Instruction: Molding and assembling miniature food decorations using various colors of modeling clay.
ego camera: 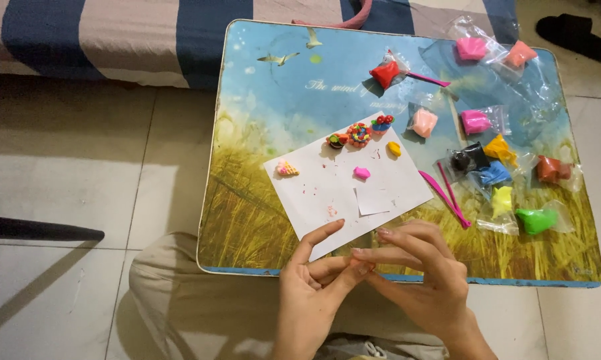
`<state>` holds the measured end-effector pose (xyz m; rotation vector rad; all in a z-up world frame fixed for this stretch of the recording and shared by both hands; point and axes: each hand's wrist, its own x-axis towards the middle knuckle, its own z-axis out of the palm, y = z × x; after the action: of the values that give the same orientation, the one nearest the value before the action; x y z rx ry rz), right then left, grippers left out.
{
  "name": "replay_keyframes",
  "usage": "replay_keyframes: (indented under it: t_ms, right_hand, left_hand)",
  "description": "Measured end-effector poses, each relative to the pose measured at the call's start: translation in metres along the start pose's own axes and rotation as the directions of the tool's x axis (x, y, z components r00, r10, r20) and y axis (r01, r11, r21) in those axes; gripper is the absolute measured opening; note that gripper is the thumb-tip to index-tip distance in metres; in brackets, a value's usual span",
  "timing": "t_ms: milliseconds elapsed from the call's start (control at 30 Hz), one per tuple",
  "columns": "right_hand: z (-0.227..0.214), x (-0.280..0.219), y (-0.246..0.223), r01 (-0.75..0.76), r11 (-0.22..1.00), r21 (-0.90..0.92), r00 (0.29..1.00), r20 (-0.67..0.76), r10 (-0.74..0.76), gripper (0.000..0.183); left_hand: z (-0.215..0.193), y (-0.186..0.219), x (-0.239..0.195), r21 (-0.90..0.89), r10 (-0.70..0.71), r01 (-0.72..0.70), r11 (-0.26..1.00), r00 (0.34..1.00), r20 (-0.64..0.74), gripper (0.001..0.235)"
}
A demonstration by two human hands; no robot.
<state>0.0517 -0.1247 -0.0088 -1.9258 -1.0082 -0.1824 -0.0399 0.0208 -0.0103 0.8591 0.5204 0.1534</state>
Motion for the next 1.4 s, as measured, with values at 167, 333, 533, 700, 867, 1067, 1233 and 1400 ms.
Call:
replay_keyframes:
  t_ms: [167,333,533,700,867,1067,1233,1400]
  right_hand:
    - [0.009,-0.01,0.007,-0.262,0.915,0.306,0.96,-0.015,0.28,0.077]
    - [0.013,-0.008,0.007,-0.26,0.894,0.365,0.962,0.019,0.272,0.072]
    - [0.006,0.0,0.001,0.026,0.999,0.046,0.999,-0.034,-0.024,0.057]
    - [-0.001,-0.002,0.006,0.048,0.997,0.066,0.999,-0.027,-0.046,0.058]
    - [-0.004,-0.002,0.005,-0.009,0.99,0.14,1.0,0.001,0.009,0.057]
    - [-0.001,0.014,-0.009,0.005,0.992,0.127,0.999,0.03,-0.009,0.063]
    - [0.012,0.026,-0.015,-0.011,1.0,-0.002,0.998,0.068,0.011,0.026]
    - [0.023,0.034,-0.017,-0.02,0.999,-0.032,0.998,0.062,0.022,0.029]
  left_hand:
    - [-0.005,0.011,0.008,0.019,-0.074,0.073,0.997,0.995,0.063,0.067]
    - [-0.009,0.012,0.007,0.072,-0.075,0.074,0.995,0.997,0.012,0.067]
    - [-0.015,0.002,0.01,0.055,-0.122,0.121,0.991,0.992,0.027,0.07]
    - [-0.011,-0.001,0.008,0.102,-0.111,0.105,0.989,0.993,0.05,0.069]
    - [-0.01,-0.001,0.009,0.078,-0.131,0.127,0.989,0.991,0.036,0.072]
    - [-0.018,0.005,0.008,0.058,-0.091,0.09,0.994,0.996,0.01,0.078]
    - [-0.027,0.012,0.012,0.068,0.063,-0.057,0.996,0.994,-0.089,0.064]
    - [-0.032,0.028,0.014,0.036,0.002,-0.001,0.999,0.999,-0.052,0.074]
